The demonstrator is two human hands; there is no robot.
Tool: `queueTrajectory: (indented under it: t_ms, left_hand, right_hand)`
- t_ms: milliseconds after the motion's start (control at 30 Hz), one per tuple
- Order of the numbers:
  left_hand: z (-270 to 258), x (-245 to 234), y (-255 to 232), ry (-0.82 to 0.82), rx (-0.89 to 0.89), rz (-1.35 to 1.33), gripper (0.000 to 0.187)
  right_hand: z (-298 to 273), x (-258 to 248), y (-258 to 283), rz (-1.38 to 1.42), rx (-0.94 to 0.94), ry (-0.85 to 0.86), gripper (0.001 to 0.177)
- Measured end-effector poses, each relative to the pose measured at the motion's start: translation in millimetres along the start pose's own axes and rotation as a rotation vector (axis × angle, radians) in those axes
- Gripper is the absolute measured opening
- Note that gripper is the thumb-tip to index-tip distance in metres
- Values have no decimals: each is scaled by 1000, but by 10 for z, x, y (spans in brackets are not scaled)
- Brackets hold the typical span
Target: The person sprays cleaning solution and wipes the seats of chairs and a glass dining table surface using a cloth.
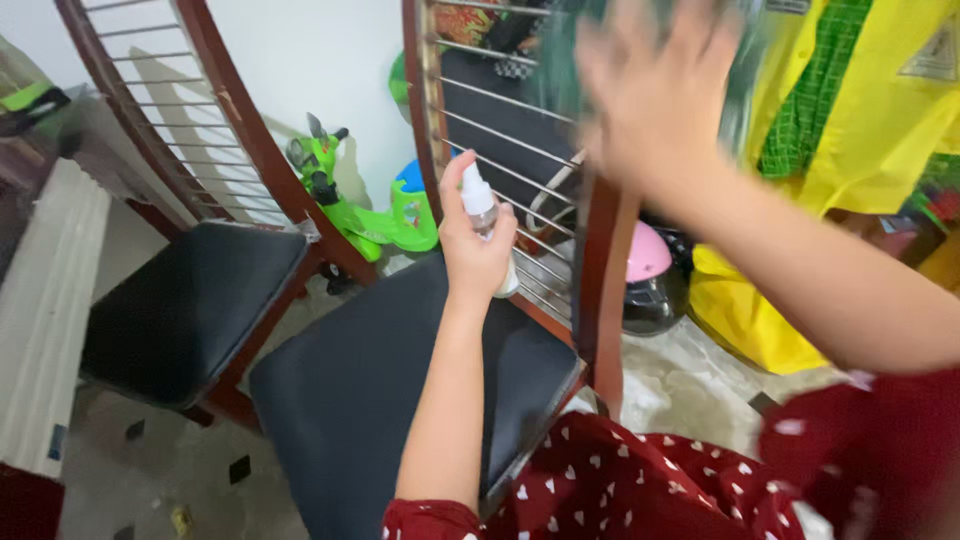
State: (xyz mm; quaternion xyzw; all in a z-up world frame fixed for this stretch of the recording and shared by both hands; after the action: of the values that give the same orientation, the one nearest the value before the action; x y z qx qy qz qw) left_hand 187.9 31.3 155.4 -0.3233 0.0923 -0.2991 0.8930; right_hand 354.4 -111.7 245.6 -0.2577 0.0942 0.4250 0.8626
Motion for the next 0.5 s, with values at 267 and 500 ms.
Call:
queueTrajectory:
  t_ms: [267, 500]
  left_hand:
    - [-165, -435, 588, -132, -209, -27, 63]
    - [-146, -726, 726, -146, 10, 88, 65]
  right_hand:
    - [968, -20, -208, -14, 109, 441, 29]
    - [1153, 469, 299, 41, 43, 146, 24]
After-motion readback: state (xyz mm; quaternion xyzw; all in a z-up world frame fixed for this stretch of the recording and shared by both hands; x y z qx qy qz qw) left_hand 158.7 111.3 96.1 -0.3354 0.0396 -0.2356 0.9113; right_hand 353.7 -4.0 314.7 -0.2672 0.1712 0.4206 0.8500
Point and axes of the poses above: each hand's wrist, its own z-axis towards the middle knuckle, its own x-axis out of the palm, y = z × x, the point moved 5 cm from there along z, towards the middle knuckle, and after that the axes turned 3 degrees about y, right-handed, at the moved point
